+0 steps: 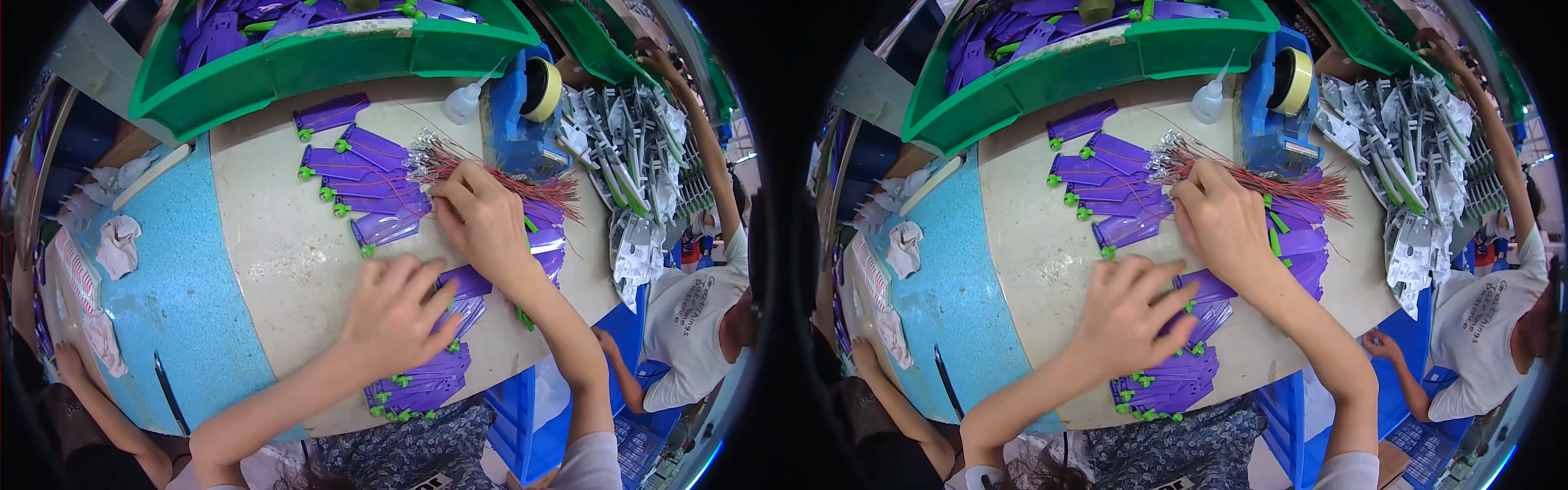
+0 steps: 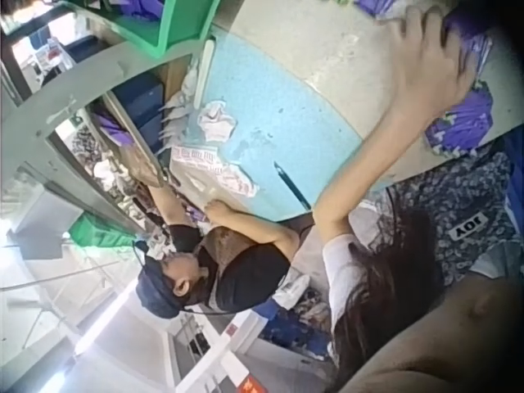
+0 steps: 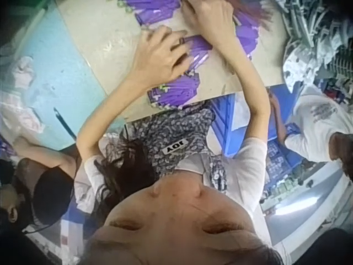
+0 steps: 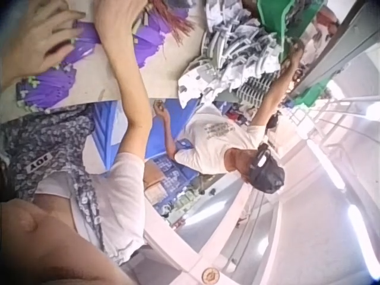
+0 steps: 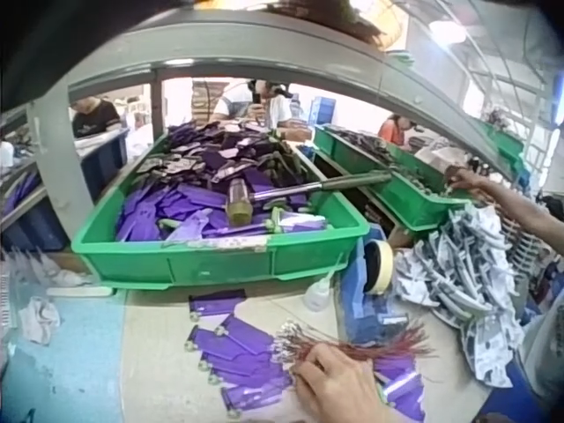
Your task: The person assembles small electronic or plastic components by inserting wires into plastic housings and applying glue from a glue bottle.
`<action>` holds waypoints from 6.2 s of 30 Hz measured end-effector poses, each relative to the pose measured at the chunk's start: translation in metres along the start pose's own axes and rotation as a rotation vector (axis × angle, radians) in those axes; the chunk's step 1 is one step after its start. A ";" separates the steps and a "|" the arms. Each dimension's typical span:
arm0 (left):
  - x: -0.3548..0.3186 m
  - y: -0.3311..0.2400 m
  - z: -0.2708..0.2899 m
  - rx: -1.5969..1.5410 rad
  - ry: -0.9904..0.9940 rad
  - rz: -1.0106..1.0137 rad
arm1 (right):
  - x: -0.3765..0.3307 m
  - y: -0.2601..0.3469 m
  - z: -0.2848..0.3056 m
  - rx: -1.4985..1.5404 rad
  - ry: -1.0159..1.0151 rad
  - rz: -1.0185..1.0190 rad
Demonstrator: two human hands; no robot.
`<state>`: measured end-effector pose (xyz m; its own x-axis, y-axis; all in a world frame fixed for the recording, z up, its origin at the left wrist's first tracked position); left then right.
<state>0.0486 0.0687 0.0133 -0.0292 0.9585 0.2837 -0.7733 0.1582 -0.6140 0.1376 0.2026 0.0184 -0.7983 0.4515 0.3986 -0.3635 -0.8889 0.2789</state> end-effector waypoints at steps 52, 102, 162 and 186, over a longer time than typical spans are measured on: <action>-0.010 0.053 0.011 -0.376 -0.054 0.224 | -0.021 0.036 -0.003 0.618 0.247 -0.192; 0.010 0.050 0.013 -0.202 0.073 -0.021 | -0.028 -0.065 0.081 0.606 -0.194 -0.939; -0.015 0.052 0.018 -0.501 0.140 0.361 | -0.006 0.050 -0.009 0.470 0.301 -0.092; -0.013 0.056 0.009 -0.360 -0.060 0.138 | -0.010 0.040 -0.004 0.561 0.313 -0.163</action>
<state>0.0001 0.0631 -0.0180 -0.1621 0.9627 0.2165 -0.4882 0.1124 -0.8655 0.1290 0.1623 0.0224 -0.8868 0.4577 0.0633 -0.2541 -0.5975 0.7605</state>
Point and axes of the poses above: each hand's wrist, its own x-axis towards the middle knuckle, its own z-axis out of the back of the hand, y = z × x, the point moved 4 cm from there along x, towards the middle knuckle, and after that the axes turned 10 degrees about z, right-handed, at the moved point
